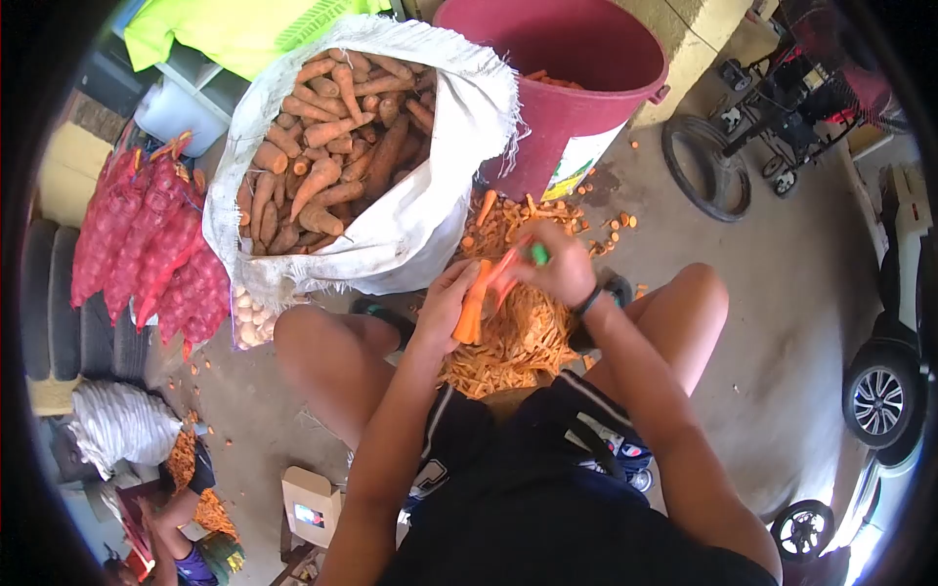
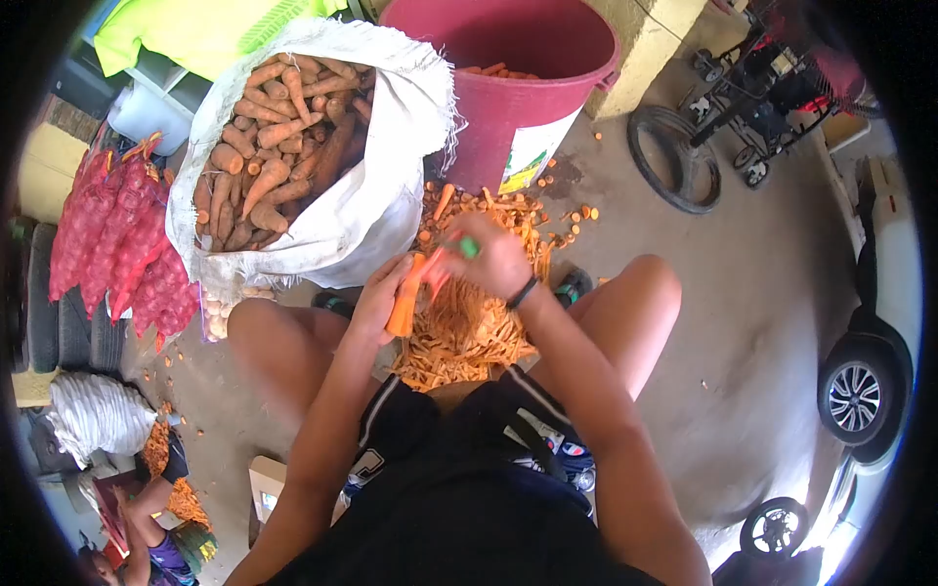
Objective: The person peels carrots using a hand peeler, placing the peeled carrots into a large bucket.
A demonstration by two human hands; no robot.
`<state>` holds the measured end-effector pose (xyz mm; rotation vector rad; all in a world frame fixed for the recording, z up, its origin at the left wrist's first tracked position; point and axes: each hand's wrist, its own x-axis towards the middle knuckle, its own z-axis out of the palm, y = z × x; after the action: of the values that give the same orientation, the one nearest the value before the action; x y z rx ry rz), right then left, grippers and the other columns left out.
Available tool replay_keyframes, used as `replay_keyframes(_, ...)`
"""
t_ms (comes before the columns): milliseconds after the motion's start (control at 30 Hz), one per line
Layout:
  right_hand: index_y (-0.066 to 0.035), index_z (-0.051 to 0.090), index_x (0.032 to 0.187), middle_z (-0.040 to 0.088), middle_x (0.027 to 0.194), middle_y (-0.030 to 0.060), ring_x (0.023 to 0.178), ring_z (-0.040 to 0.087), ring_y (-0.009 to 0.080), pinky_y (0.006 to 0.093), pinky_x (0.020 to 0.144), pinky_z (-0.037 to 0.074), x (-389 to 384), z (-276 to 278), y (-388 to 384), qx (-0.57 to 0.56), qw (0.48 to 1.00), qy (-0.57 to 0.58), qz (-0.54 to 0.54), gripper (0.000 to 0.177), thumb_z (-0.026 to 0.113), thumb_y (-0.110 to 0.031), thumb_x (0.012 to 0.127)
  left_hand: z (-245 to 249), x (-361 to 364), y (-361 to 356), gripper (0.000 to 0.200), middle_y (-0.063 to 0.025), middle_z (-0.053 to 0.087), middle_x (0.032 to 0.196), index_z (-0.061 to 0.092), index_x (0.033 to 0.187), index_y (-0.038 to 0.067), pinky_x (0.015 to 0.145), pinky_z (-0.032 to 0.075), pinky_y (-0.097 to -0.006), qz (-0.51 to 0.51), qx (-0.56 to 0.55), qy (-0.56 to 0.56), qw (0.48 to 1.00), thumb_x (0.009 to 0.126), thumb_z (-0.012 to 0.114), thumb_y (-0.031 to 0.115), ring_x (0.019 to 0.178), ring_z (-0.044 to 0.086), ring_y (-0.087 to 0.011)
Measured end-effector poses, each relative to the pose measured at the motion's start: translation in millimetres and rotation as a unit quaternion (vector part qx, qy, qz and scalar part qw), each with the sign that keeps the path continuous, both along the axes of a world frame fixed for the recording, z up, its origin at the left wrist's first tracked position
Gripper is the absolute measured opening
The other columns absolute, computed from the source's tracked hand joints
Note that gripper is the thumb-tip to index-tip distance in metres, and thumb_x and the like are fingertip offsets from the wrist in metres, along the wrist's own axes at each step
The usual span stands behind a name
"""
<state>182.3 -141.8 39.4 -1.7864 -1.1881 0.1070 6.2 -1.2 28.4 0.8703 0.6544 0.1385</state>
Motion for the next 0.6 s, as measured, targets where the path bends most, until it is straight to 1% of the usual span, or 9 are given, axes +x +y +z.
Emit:
replay_keyframes(33,-0.004,0.066,0.105,0.068,0.094,0.012,0.084,0.069,0.0299,0.0375,0.073,0.056,12.6,-0.5,-0.4,-0.023,0.998,0.001,-0.05,0.055,0.094,-0.026,0.064,-0.6,-0.4,1.3,0.029,-0.0032,0.062,0.085,0.06,0.124,0.005,0.057,0.053,-0.0262,-0.027,0.017,-0.004,0.999,0.104,0.056,0.027,0.071,0.064,-0.0124)
replay_keyframes(67,-0.004,0.066,0.105,0.068,0.094,0.0118,0.084,0.069,0.0292,0.0373,0.073,0.056,21.4,-0.3,-1.2,-0.04,0.995,0.023,-0.084,0.054,0.094,-0.026,0.064,-0.4,-1.1,-1.0,0.03,-0.0022,0.065,0.092,0.063,0.12,0.003,0.059,0.052,-0.0246,-0.024,0.012,-0.018,0.999,0.103,0.059,0.028,0.071,0.062,-0.0093)
replay_keyframes(133,-0.005,0.067,0.104,0.068,0.095,0.0114,0.084,0.07,0.0276,0.0368,0.073,0.057,33.9,6.9,-3.2,-0.072,0.984,0.065,-0.151,0.052,0.094,-0.025,0.064,-2.1,-0.4,-0.7,0.029,-0.0028,0.064,0.088,0.062,0.121,0.005,0.057,0.052,-0.0253,-0.016,0.004,-0.018,1.0,0.104,0.057,0.028,0.071,0.063,-0.0112)
replay_keyframes(233,-0.003,0.066,0.103,0.068,0.093,0.0125,0.084,0.068,0.0226,0.0343,0.073,0.055,-8.8,3.6,-3.6,0.039,0.998,0.034,0.028,0.05,0.093,-0.026,0.067,2.9,10.1,-1.0,0.027,-0.0022,0.065,0.09,0.064,0.117,0.005,0.062,0.052,-0.0241,0.023,-0.021,-0.017,0.999,0.104,0.057,0.028,0.074,0.062,-0.0091)
replay_keyframes(267,-0.003,0.066,0.103,0.068,0.093,0.0129,0.083,0.068,0.023,0.0347,0.072,0.055,-12.6,4.8,-4.5,0.033,0.998,0.011,0.043,0.05,0.093,-0.026,0.068,3.5,10.8,-3.2,0.027,-0.0017,0.065,0.092,0.066,0.115,0.004,0.065,0.052,-0.0234,0.041,-0.034,-0.012,0.999,0.104,0.058,0.028,0.076,0.061,-0.0075)
replay_keyframes(333,-0.003,0.066,0.104,0.068,0.093,0.0137,0.082,0.068,0.0237,0.0354,0.072,0.054,-23.4,6.9,-5.2,0.024,0.997,-0.027,0.067,0.051,0.093,-0.027,0.068,-2.0,9.0,-3.8,0.027,-0.0014,0.065,0.091,0.066,0.115,0.004,0.065,0.052,-0.0237,0.02,0.011,-0.016,1.0,0.104,0.057,0.028,0.076,0.061,-0.0074)
replay_keyframes(400,-0.004,0.066,0.104,0.069,0.091,0.0143,0.082,0.07,0.0259,0.037,0.072,0.056,-4.1,2.9,-3.4,-0.018,1.0,-0.001,-0.006,0.05,0.092,-0.026,0.068,-10.8,0.0,1.9,0.029,-0.0019,0.065,0.093,0.065,0.119,0.006,0.064,0.053,-0.0261,-0.039,0.032,0.008,0.999,0.105,0.055,0.029,0.075,0.062,-0.0088)
replay_keyframes(533,-0.004,0.065,0.104,0.069,0.091,0.0159,0.083,0.07,0.0306,0.04,0.073,0.056,48.4,-13.7,-7.9,-0.081,0.979,-0.017,-0.187,0.047,0.089,-0.028,0.072,4.6,5.5,-1.2,0.031,-0.0028,0.064,0.092,0.064,0.121,0.005,0.068,0.054,-0.027,-0.076,0.081,0.015,0.994,0.105,0.056,0.03,0.079,0.063,-0.0099)
replay_keyframes(600,-0.003,0.066,0.104,0.069,0.092,0.0172,0.084,0.069,0.0331,0.0415,0.073,0.056,47.3,-20.9,-10.0,-0.107,0.983,0.032,-0.148,0.043,0.086,-0.027,0.075,23.1,3.7,0.6,0.035,-0.0046,0.065,0.092,0.062,0.125,0.004,0.071,0.055,-0.0283,-0.084,0.11,-0.009,0.99,0.104,0.057,0.031,0.084,0.065,-0.0121)
